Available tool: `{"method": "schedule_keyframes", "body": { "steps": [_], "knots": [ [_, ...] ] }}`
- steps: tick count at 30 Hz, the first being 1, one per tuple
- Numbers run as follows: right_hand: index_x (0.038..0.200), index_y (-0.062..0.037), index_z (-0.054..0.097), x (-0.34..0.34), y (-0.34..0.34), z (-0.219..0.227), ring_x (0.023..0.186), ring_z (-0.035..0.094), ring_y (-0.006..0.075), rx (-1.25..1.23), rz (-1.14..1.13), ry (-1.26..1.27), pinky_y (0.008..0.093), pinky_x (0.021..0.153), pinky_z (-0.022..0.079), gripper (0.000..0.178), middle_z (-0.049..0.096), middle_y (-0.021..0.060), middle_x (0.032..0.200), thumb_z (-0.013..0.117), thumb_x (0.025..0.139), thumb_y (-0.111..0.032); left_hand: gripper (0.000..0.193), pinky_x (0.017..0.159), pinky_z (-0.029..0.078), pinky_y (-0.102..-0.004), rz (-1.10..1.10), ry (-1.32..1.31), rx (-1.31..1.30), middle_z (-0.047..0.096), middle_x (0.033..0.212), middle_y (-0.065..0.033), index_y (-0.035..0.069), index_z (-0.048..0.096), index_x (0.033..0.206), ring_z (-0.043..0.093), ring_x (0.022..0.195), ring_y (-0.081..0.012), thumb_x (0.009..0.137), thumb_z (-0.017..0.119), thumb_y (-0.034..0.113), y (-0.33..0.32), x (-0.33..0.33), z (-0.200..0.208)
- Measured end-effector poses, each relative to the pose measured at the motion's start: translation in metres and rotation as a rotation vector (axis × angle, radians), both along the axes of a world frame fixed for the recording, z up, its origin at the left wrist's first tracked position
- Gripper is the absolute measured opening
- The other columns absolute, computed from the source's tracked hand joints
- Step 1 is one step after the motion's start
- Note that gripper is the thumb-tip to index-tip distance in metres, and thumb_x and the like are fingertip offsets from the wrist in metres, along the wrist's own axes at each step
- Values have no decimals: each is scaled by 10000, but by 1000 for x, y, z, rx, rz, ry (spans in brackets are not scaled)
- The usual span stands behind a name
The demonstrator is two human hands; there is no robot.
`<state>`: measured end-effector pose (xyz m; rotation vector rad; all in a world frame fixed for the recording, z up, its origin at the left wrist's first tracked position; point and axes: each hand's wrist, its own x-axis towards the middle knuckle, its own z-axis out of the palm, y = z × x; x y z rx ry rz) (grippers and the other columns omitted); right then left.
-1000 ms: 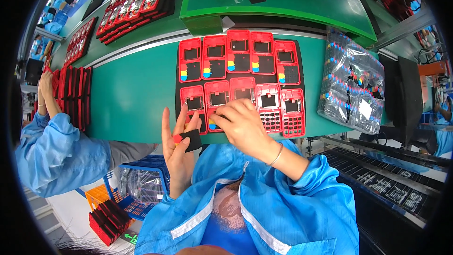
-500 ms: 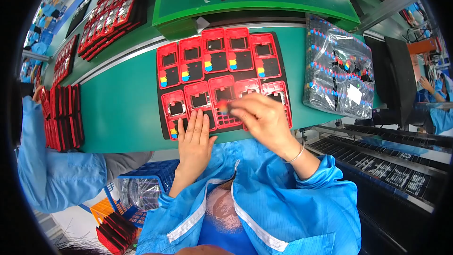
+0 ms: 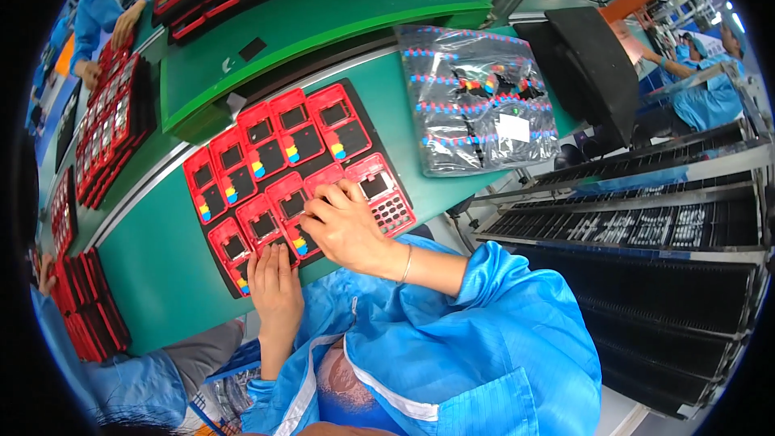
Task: The person assembles electronic components into red plastic housings by hand, taking the components from plastic trays and inserting them into the housings.
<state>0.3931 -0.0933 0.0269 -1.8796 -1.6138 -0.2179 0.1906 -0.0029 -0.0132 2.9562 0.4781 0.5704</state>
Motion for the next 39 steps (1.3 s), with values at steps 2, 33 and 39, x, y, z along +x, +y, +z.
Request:
{"method": "schedule_keyframes", "body": {
  "steps": [2,33,39],
  "knots": [
    [1014,-97,768,1,0,9,1048,605,241,-62,-31,-18,419,942,424,263,667,49,1091,799,760,-154,489,1148,421,-576,59,-20,18,609,1305,-226,-55,603,1333,560,1299,-369,894,722,124,-4,6,-1],
    [926,-25,719,286,-135,77,781,663,79,131,-672,414,273,651,505,103,731,34,897,784,914,-105,688,1234,264,-622,-45,-9,-89,474,1518,-313,-104,520,1422,405,1472,-443,875,754,242,-24,55,0],
    [1116,2,766,206,-104,91,850,681,80,118,-228,940,244,755,545,200,757,24,935,769,949,-107,751,1244,200,-632,15,104,-85,427,1562,-300,-97,484,1457,347,1509,-427,870,747,290,-26,60,10]
  ]
}}
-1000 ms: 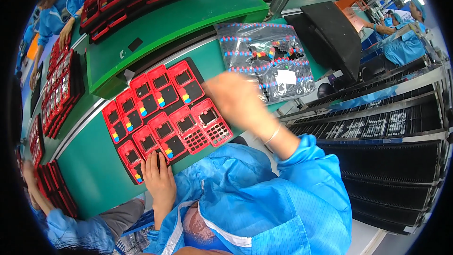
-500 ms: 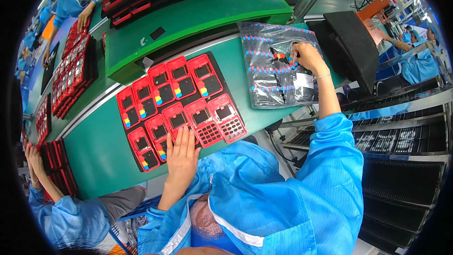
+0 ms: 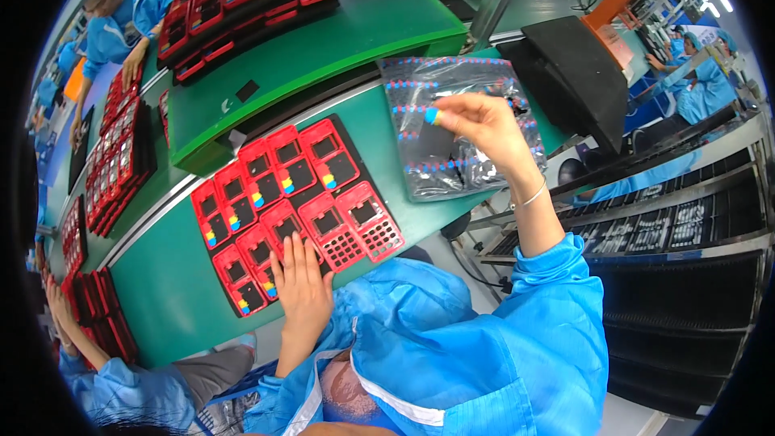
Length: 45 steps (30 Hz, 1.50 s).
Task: The person assembles electronic components into red plastic housings by hand, taking the components from plastic trays and inserting them into the housings.
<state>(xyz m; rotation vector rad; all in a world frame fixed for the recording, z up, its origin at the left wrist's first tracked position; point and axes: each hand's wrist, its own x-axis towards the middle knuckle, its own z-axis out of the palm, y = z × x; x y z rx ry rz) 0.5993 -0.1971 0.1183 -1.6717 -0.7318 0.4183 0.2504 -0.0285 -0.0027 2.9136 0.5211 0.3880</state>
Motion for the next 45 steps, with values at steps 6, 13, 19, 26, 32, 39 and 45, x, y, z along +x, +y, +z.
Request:
{"method": "schedule_keyframes", "body": {
  "steps": [6,13,19,26,32,39,45],
  "knots": [
    [1093,-1,773,-68,37,-15,911,715,147,-163,496,-113,299,797,564,178,760,90,977,755,933,-76,802,1240,205,-628,-30,-40,-57,382,1601,-283,-82,434,1504,317,1522,-442,887,759,313,2,-9,-1],
    [1113,-14,730,-118,87,-27,1100,654,333,-261,1053,-695,443,923,551,378,675,118,1166,669,743,38,664,1216,215,-675,-37,-261,-140,394,1610,-246,-53,453,1505,314,1508,-504,926,719,136,6,-24,7],
    [1230,-48,683,-105,91,-46,1136,682,351,29,696,-666,407,935,581,323,657,158,1321,715,909,-68,643,1222,244,-641,-172,-325,-152,421,1583,-261,-62,477,1484,351,1500,-476,918,725,112,-3,0,9],
    [1060,-10,776,9,5,1,833,700,102,-106,-11,-433,265,739,545,157,777,85,931,774,911,-61,505,1185,349,-620,-132,-255,-125,576,1417,-283,-84,588,1355,527,1369,-428,918,719,131,-15,47,-2],
    [1008,-14,781,93,-66,-44,752,748,249,-552,-139,-589,337,694,557,171,759,169,863,759,867,-107,451,1172,414,-565,-217,-269,-229,639,1318,-302,-126,605,1308,605,1289,-435,896,664,49,2,47,18],
    [881,-27,731,107,-4,-67,772,743,282,-827,-109,-645,386,675,540,289,744,141,806,881,765,-246,479,1201,375,-560,-308,-166,-153,566,1455,-241,-91,590,1358,501,1418,-386,902,651,41,-13,29,11],
    [985,-13,753,116,-13,-73,811,754,278,-637,-83,-505,392,716,567,268,755,178,858,852,765,-129,533,1220,344,-558,-376,-92,-70,551,1491,-213,-68,595,1378,473,1448,-363,852,615,15,5,12,9]
  ]
}}
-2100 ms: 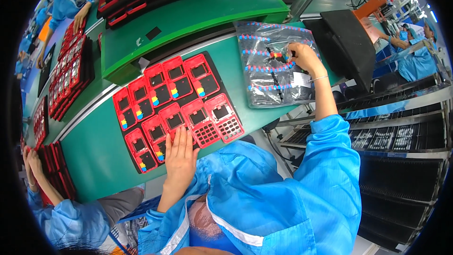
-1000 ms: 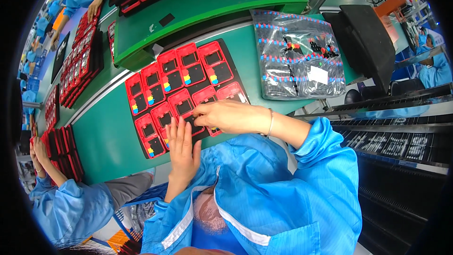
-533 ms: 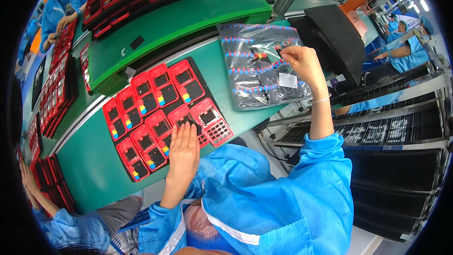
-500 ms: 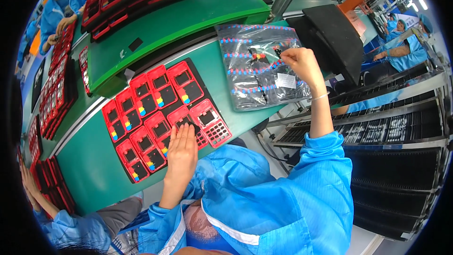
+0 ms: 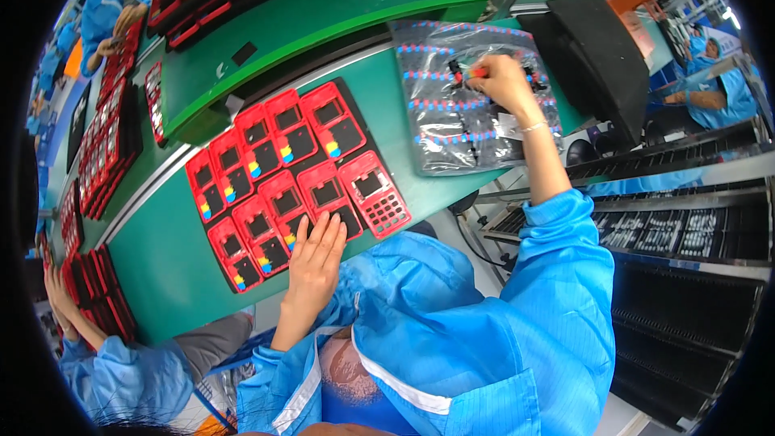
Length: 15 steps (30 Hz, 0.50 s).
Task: The person assembles electronic components into red plastic housings by hand, taking the components from plastic trays and inserting them into the housings.
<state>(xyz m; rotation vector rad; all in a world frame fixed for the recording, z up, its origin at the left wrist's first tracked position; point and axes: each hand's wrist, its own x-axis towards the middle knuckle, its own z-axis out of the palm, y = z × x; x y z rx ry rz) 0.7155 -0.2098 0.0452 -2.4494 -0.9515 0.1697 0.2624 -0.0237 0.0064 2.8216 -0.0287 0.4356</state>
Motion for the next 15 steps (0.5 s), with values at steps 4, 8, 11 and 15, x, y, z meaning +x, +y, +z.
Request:
{"method": "schedule_keyframes", "body": {
  "steps": [4,8,11,15],
  "knots": [
    [1095,-54,730,-62,-6,57,859,701,326,-7,-135,-754,417,747,557,258,672,126,1007,651,870,47,554,1222,346,-544,39,-7,3,534,1518,-188,-53,572,1411,474,1451,-337,861,600,16,-2,7,-3],
    [1119,-35,690,-152,15,109,892,734,238,302,142,-33,353,775,571,308,733,95,974,753,828,40,554,1222,357,-528,61,-12,36,533,1519,-188,-50,581,1406,476,1450,-325,857,610,15,-3,11,-10],
    [1050,-13,708,-184,28,97,912,745,264,102,731,445,369,798,575,252,747,107,972,803,825,-72,553,1225,353,-528,26,-57,13,532,1521,-185,-44,581,1410,474,1452,-323,862,606,21,1,9,-18],
    [1090,-12,744,-210,45,42,910,723,305,67,858,391,386,801,589,268,715,120,1020,789,837,-90,574,1234,331,-542,27,-57,-2,537,1519,-180,-36,575,1421,471,1456,-322,853,609,36,-2,10,-18]
  ]
}}
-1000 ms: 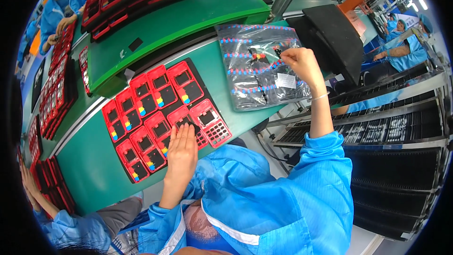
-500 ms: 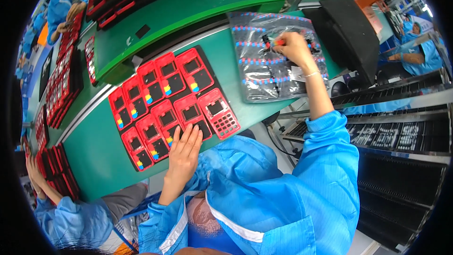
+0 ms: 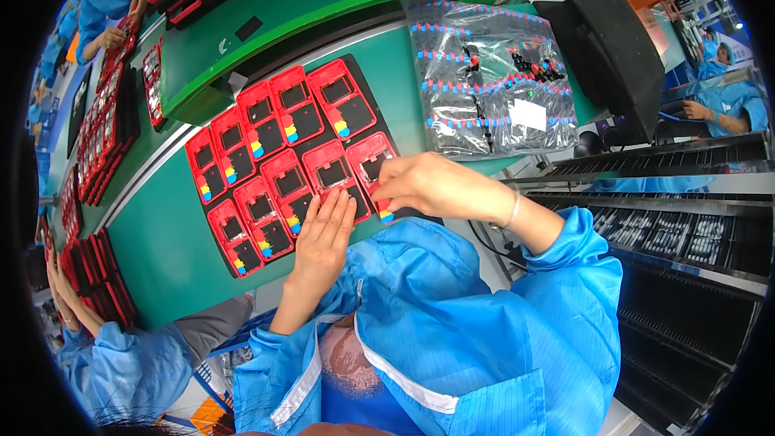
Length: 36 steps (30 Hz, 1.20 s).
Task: The person assembles electronic components into red plastic housings by hand, taking the components from plastic trays and inserting them into the housings.
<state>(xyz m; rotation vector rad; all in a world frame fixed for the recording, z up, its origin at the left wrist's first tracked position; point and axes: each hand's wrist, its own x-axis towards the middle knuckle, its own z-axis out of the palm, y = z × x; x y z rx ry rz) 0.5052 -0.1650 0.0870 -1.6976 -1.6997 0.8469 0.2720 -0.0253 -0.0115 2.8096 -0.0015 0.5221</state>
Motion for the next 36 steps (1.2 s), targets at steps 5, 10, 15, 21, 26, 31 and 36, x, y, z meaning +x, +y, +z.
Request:
{"method": "schedule_keyframes", "body": {
  "steps": [5,10,15,21,26,31,36],
  "knots": [
    [1153,-26,722,-6,3,-29,876,695,334,85,-48,-175,417,767,569,342,692,138,954,778,820,-82,598,1236,294,-589,46,89,147,538,1518,-178,-33,561,1436,452,1470,-316,848,611,66,-7,4,13],
    [1098,-17,742,1,-2,-25,954,710,335,380,-180,-166,413,822,581,289,738,138,1027,788,817,-65,558,1224,261,-646,65,109,81,524,1531,-166,-2,556,1450,430,1483,-314,908,652,86,-9,4,7],
    [1062,-42,776,12,-19,-17,1012,694,288,307,-245,-347,406,898,561,264,733,97,1042,772,798,-24,585,1206,306,-636,-3,-71,-98,553,1505,-141,11,583,1420,467,1436,-316,925,709,297,-27,22,18],
    [1056,-18,765,2,-23,-31,1120,641,295,287,-167,-529,426,945,524,367,710,83,1110,730,691,5,494,1207,332,-607,-17,-84,94,604,1440,-164,-19,648,1337,509,1397,-325,906,679,218,-32,51,4],
    [1100,-17,754,1,-24,-31,1115,645,289,337,-154,-609,438,948,522,384,708,82,1134,712,719,-35,441,1207,348,-583,-19,-118,79,636,1386,-194,-47,691,1263,542,1372,-314,873,658,157,-35,56,-4],
    [1109,-26,753,-7,-34,-37,1175,639,279,361,-117,-786,464,1020,495,377,714,88,1166,704,741,-91,470,1202,325,-631,27,-119,128,614,1429,-155,-8,678,1310,501,1417,-312,882,631,182,-38,56,-5],
    [1086,7,744,-11,-36,-30,1233,614,269,344,-119,-845,448,1082,462,365,719,108,1179,678,758,-138,511,1201,286,-675,10,-23,187,581,1474,-141,13,655,1351,462,1454,-311,877,596,195,-37,53,2]
  ]
}}
